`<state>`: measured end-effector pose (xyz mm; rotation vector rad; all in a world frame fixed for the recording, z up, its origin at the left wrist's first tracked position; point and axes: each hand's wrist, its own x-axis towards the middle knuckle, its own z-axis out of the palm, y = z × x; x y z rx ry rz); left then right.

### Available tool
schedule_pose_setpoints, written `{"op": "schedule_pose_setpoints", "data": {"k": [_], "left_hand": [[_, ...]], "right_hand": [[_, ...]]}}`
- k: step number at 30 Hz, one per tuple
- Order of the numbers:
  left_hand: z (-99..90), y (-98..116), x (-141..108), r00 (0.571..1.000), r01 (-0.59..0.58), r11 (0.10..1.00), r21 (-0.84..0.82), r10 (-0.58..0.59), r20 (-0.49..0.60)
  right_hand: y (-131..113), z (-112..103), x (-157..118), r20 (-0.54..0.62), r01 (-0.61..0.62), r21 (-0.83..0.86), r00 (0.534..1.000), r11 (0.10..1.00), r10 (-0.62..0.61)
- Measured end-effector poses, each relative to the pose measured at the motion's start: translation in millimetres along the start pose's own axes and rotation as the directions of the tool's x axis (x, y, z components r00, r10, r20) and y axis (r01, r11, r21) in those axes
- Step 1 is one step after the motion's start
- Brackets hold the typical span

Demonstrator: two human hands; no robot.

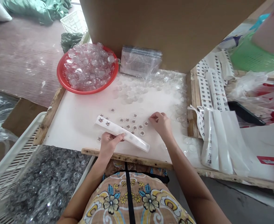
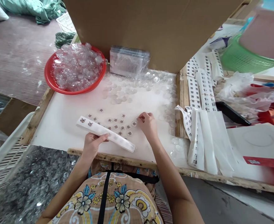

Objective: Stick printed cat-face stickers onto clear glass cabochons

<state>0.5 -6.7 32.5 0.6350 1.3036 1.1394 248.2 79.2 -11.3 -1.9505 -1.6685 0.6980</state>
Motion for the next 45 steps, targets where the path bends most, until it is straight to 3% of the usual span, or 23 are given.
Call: {"op": "schedule_pose_setpoints", "data": {"k": [5,9,13,15,17,20,23,27,31,34,36,39,45], "left_hand": [[4.7,4,-7,1.0,0.002,1.0,0.022,-0.003,0.018],[11.9,5,-11,0.999,0.004,0.999,0.048,-0.006,0.046],[18.5,4,-11,0.996,0.019,0.997,0.072,-0.025,0.08],[19.1,3,-10,0.994,0.005,0.997,0.083,-0.014,0.109],[18.1,2,-9,0.994,-0.01,0.996,0.089,0.0,0.108],[15.8,0,-7,0.996,-0.016,0.993,0.12,0.006,0.085],[15.8,-1,-3,0.997,-0.006,0.99,0.14,-0.005,0.074],[17.8,3,-1,0.995,0.044,0.994,0.103,-0.052,0.08],[14.4,8,-3,0.994,0.095,0.994,0.059,-0.098,0.056],[8.7,5,-5,0.996,0.073,0.996,0.054,-0.075,0.044],[5.8,2,-6,0.997,0.065,0.997,0.042,-0.067,0.047],[4.3,-2,-8,0.996,0.074,0.997,0.037,-0.076,0.055],[4.5,-2,-12,0.996,0.08,0.996,0.037,-0.082,0.047]], "right_hand": [[-9,-11,-10,-0.096,0.027,-0.104,0.995,0.994,-0.037],[-60,-14,-24,-0.116,0.248,0.037,0.963,0.968,-0.242],[-124,1,-44,0.053,0.388,0.367,0.899,0.846,-0.435],[-141,13,-53,0.074,0.413,0.39,0.877,0.823,-0.475],[-146,22,-60,0.024,0.467,0.333,0.864,0.819,-0.503],[-140,32,-65,-0.068,0.56,0.195,0.827,0.805,-0.559],[-134,35,-67,-0.081,0.599,0.134,0.8,0.789,-0.594],[-138,26,-62,-0.106,0.585,0.327,0.803,0.742,-0.587],[-119,1,-23,-0.108,0.367,0.531,0.923,0.763,-0.369],[-76,-12,27,-0.063,0.127,0.469,0.992,0.874,-0.11],[-44,-15,56,-0.038,-0.02,0.4,0.999,0.916,0.038],[-12,-13,80,0.057,-0.158,0.34,0.987,0.927,0.147],[-7,-8,82,0.078,-0.195,0.231,0.98,0.953,0.182]]}}
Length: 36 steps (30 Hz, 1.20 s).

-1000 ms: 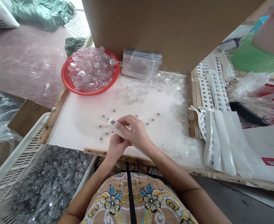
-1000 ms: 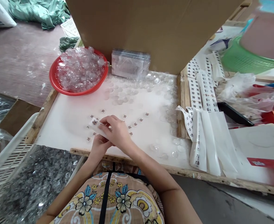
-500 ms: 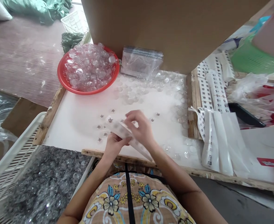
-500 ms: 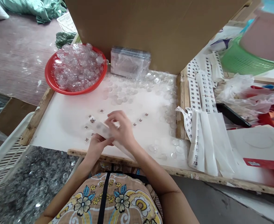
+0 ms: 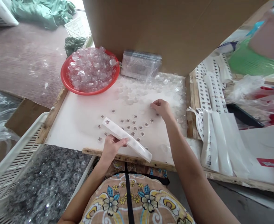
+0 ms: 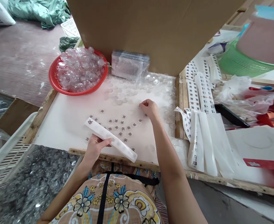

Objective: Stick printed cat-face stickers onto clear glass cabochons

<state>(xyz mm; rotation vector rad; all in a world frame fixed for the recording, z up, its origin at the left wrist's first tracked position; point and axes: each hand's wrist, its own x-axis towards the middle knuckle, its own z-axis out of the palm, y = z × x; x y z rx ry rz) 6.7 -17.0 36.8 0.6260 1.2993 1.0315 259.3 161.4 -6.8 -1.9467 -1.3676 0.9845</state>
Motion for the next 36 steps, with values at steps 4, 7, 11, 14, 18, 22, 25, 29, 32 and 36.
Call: {"op": "schedule_pose_setpoints", "data": {"k": [4,7,11,14,18,22,25,29,32,36], "left_hand": [[-0.5,0,2,1.0,-0.008,1.0,0.011,0.008,0.004],[0.1,1,3,1.0,-0.01,1.0,0.01,0.01,0.008],[1.5,3,2,1.0,-0.012,1.0,0.014,0.013,-0.025],[3.5,4,3,1.0,-0.007,1.0,0.024,0.008,-0.012],[10.2,3,7,0.999,0.011,0.999,0.038,-0.013,0.049],[17.3,5,8,0.998,0.02,0.992,0.121,-0.027,0.059],[17.0,4,7,0.998,-0.001,0.985,0.172,-0.011,0.069],[12.9,0,5,0.998,-0.003,0.989,0.147,-0.006,0.062],[13.4,-1,5,0.998,-0.018,0.989,0.144,0.009,0.064],[15.5,3,3,0.997,-0.013,0.994,0.111,0.005,0.073]], "right_hand": [[-3,6,-2,-0.024,0.047,-0.125,0.998,0.991,-0.05],[0,9,-4,-0.049,0.133,-0.221,0.988,0.966,-0.147],[8,3,-9,-0.081,0.099,-0.244,0.989,0.965,-0.122],[4,-2,-22,-0.137,0.144,-0.3,0.972,0.943,-0.192],[-36,9,-63,-0.119,0.386,-0.236,0.899,0.892,-0.421],[-88,42,-115,0.175,0.517,0.156,0.824,0.842,-0.539],[-104,63,-140,0.186,0.556,0.21,0.785,0.804,-0.591],[-96,74,-152,0.066,0.7,0.001,0.713,0.714,-0.698],[-87,75,-156,0.062,0.779,-0.093,0.626,0.62,-0.777],[-90,67,-159,-0.003,0.843,-0.03,0.537,0.536,-0.844]]}}
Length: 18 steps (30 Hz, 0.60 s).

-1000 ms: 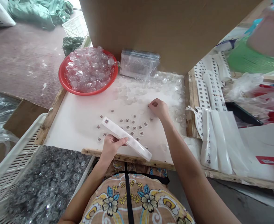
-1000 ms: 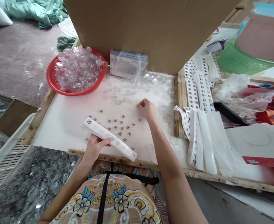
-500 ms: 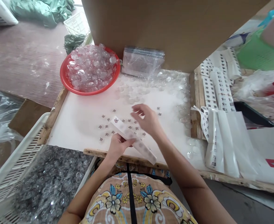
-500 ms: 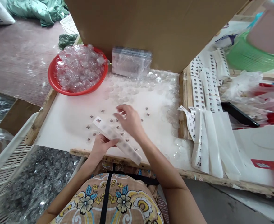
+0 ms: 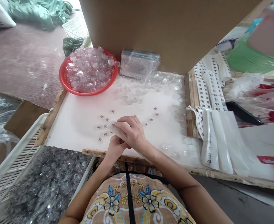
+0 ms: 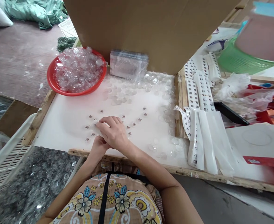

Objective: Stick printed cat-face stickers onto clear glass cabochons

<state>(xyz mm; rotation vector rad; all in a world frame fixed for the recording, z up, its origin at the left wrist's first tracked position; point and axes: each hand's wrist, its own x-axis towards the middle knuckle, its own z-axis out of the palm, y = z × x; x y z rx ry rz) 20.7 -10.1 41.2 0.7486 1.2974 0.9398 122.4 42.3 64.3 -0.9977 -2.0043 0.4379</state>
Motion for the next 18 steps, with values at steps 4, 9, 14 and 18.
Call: {"op": "schedule_pose_setpoints", "data": {"k": [4,9,14,18], "left_hand": [[-5.4,1,-1,0.999,0.037,0.996,-0.079,-0.037,-0.002],[-17.2,-4,0,0.998,0.027,0.994,-0.104,-0.032,-0.047],[-20.1,-4,2,0.999,0.018,0.991,-0.133,-0.025,-0.047],[-20.4,-3,2,0.998,0.021,0.992,-0.124,-0.028,-0.049]], "right_hand": [[20,-25,16,-0.09,-0.203,0.221,0.97,0.954,0.227],[100,-48,19,0.071,-0.691,0.203,0.717,0.694,0.694],[144,-40,4,0.129,-0.82,0.046,0.571,0.57,0.811],[144,-34,2,0.14,-0.809,-0.035,0.578,0.587,0.804]]}}
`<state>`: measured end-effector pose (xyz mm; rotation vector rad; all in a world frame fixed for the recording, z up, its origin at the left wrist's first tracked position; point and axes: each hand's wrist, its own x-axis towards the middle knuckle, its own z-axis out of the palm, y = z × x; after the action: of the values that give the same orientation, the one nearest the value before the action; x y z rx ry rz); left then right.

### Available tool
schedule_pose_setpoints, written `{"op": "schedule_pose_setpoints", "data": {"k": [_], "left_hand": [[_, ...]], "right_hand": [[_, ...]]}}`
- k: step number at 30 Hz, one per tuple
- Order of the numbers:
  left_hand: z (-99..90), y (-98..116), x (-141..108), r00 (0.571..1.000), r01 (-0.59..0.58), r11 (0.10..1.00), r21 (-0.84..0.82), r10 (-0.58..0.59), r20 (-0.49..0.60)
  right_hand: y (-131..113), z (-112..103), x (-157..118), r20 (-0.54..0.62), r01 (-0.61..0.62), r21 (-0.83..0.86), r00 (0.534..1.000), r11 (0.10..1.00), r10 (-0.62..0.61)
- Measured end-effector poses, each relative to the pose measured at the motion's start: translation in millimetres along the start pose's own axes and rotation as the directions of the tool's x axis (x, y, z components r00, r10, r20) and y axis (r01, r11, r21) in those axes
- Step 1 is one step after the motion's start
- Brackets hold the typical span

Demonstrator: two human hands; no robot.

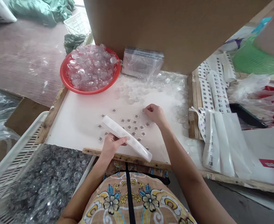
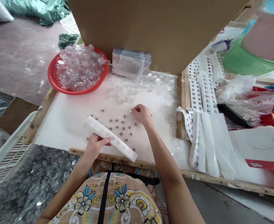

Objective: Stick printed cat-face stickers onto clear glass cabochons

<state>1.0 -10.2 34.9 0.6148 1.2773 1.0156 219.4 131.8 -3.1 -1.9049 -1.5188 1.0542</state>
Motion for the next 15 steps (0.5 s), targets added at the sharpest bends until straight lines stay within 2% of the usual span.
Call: {"op": "schedule_pose_setpoints", "data": {"k": [3,8,12,15], "left_hand": [[-0.8,-1,1,1.0,0.005,1.0,0.028,-0.005,-0.001],[-1.7,-4,2,1.0,-0.006,1.0,0.026,0.006,-0.004],[-1.7,-4,0,1.0,-0.012,1.0,0.003,0.012,-0.002],[-1.2,-2,-3,1.0,-0.017,1.0,0.002,0.017,-0.006]], "right_hand": [[-2,3,-2,-0.012,0.04,-0.098,0.999,0.994,-0.041],[-2,9,-7,-0.06,0.153,-0.283,0.982,0.947,-0.176],[-1,10,-12,-0.084,0.099,-0.269,0.988,0.958,-0.126],[1,7,-14,-0.06,0.147,-0.276,0.984,0.95,-0.17]]}}
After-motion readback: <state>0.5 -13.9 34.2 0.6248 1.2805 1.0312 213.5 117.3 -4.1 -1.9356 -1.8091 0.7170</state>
